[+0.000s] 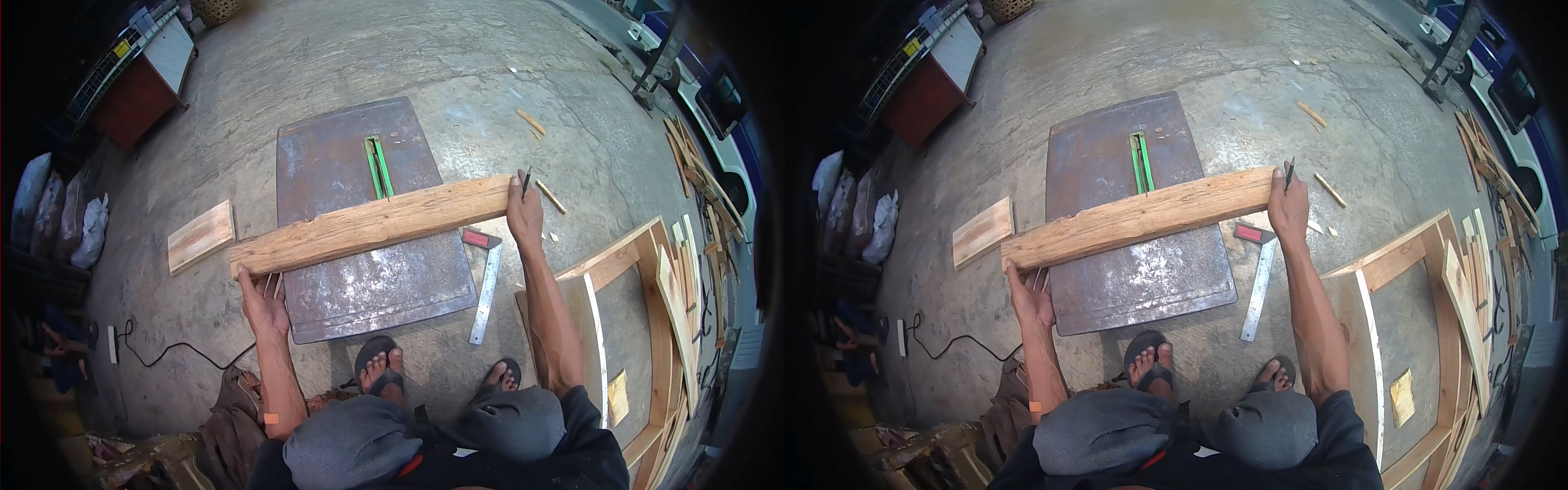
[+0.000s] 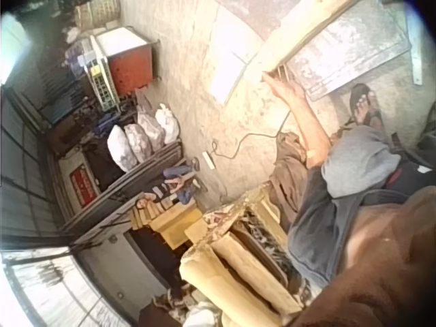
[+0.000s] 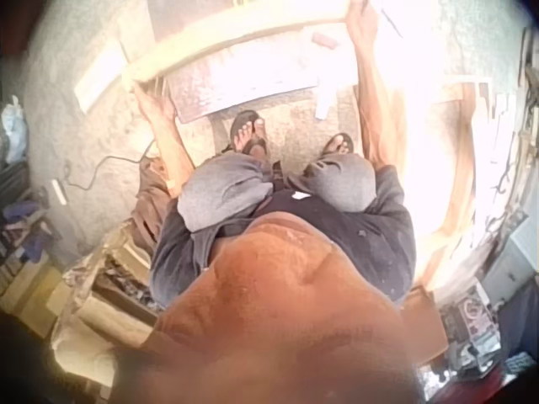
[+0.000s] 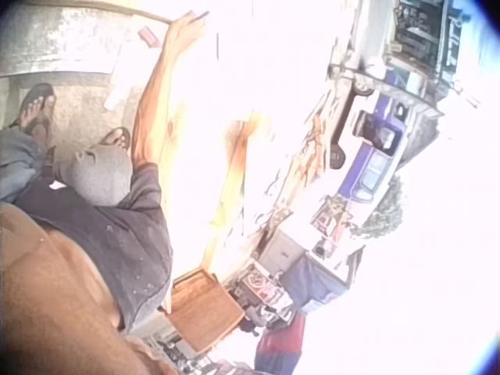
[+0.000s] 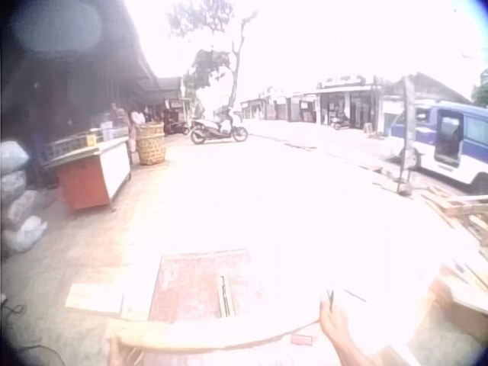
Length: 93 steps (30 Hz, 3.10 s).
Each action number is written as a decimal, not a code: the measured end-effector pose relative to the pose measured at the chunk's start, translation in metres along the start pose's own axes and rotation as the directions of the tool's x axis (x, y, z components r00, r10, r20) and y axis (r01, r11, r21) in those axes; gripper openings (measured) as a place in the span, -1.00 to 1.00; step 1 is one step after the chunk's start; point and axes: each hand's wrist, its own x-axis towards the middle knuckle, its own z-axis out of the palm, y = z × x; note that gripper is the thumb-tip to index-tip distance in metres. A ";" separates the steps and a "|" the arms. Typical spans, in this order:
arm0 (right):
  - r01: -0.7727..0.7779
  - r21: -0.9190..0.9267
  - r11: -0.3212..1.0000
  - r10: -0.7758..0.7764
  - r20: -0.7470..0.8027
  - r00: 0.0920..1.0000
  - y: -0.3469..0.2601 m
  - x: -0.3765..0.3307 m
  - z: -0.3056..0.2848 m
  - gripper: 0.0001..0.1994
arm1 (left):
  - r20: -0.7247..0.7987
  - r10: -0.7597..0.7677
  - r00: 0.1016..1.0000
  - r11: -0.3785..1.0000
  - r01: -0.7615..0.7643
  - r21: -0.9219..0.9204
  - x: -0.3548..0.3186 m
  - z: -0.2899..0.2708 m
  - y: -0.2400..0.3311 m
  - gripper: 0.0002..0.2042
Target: The person measures and marks a wooden plank, then cuts it using a table saw. They fit the cut piece into a wooden frame and secure it by hammering nails into the joints.
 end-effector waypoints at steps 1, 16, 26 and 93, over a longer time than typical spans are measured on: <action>0.180 -0.148 0.972 -0.197 -0.108 0.974 -0.015 -0.007 0.001 -0.52 | -0.088 0.283 0.955 0.934 -0.254 0.253 -0.004 -0.007 0.001 -0.45; 0.670 -0.069 0.739 -0.644 0.219 0.733 -0.094 -0.036 0.037 -0.73 | 0.927 0.210 0.311 -0.472 -0.798 0.375 -0.003 0.105 -0.025 -0.66; 0.720 -0.037 0.693 -0.706 0.170 0.688 -0.084 -0.033 0.049 -0.76 | 0.906 0.256 0.337 -0.416 -0.808 0.418 0.000 0.113 -0.034 -0.77; 0.720 0.010 0.694 -0.708 0.190 0.680 -0.091 -0.007 0.074 -0.75 | 0.900 0.295 0.323 -0.414 -0.805 0.424 0.032 0.132 -0.036 -0.75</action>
